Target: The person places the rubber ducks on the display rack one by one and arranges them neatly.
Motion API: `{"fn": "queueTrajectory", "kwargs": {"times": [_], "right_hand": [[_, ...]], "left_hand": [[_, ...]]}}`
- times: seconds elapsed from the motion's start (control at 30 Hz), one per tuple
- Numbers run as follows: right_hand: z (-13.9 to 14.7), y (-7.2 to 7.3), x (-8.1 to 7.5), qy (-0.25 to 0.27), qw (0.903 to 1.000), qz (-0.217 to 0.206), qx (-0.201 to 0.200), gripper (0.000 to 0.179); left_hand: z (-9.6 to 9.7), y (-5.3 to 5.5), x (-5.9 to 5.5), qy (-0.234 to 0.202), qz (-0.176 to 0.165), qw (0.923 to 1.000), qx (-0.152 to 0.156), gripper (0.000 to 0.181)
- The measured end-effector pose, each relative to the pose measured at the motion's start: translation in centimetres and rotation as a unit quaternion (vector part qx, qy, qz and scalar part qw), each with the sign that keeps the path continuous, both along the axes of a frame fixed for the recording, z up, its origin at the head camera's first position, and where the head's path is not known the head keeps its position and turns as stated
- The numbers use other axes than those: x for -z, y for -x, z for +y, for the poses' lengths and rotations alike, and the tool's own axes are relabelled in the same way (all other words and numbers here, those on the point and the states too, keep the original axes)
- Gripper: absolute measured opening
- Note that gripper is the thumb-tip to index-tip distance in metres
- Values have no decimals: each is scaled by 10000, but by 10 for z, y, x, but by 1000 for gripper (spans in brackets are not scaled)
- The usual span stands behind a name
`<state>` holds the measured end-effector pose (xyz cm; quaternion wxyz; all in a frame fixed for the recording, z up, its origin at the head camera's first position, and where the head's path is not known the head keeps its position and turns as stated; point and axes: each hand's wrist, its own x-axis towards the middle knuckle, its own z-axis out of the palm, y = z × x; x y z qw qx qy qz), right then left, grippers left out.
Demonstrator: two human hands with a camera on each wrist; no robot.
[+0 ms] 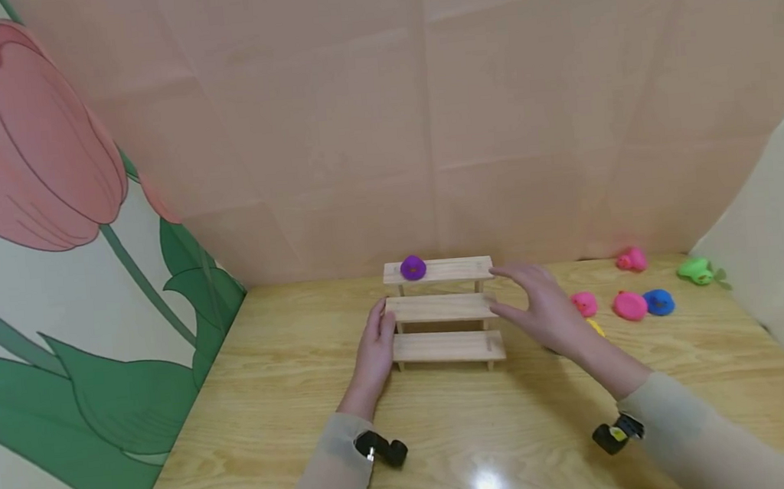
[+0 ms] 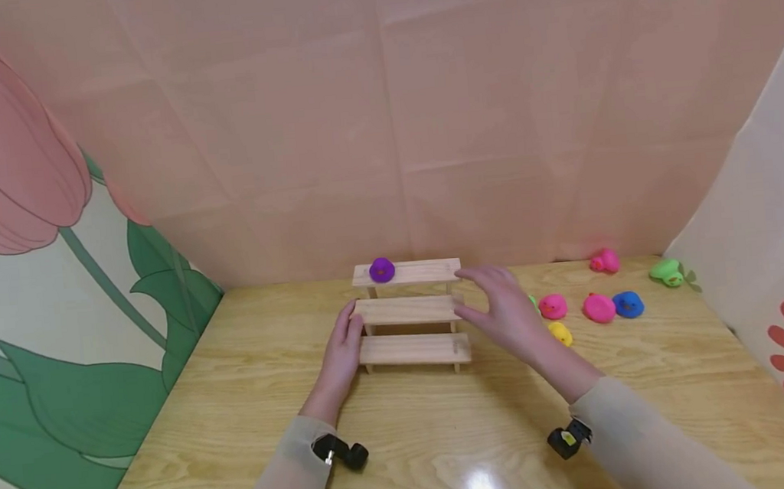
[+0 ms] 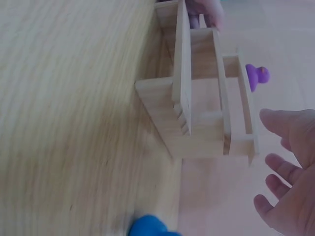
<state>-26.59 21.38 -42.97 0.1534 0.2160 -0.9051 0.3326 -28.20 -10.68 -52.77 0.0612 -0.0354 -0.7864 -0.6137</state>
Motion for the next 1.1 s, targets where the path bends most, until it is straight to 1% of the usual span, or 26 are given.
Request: {"fn": "queueTrajectory", "kwargs": {"times": [0.17, 0.27, 0.4, 0.5, 0.73, 0.97, 1.1], "right_hand": [[14, -10, 3, 13, 9999, 79, -65, 61], [24, -17, 5, -47, 10000, -3, 21, 61], [36, -23, 12, -137, 9999, 5, 89, 62], [44, -25, 18, -172, 9998, 47, 63, 63], [62, -30, 30, -371, 9992, 88, 148, 64], [76, -36, 40, -413, 9986, -208, 262, 66], [81, -38, 44, -470, 9983, -208, 280, 62]], "left_hand": [[0, -1, -1, 80, -78, 9999, -23, 62], [1, -1, -1, 77, -109, 9999, -17, 62], [0, -1, -2, 73, -82, 9999, 24, 62], [0, -2, -2, 79, -64, 9999, 25, 62], [0, -2, -2, 40, -50, 10000, 28, 62], [0, -1, -2, 66, -24, 10000, -8, 61], [-1, -1, 0, 46, -47, 10000, -2, 62]]}}
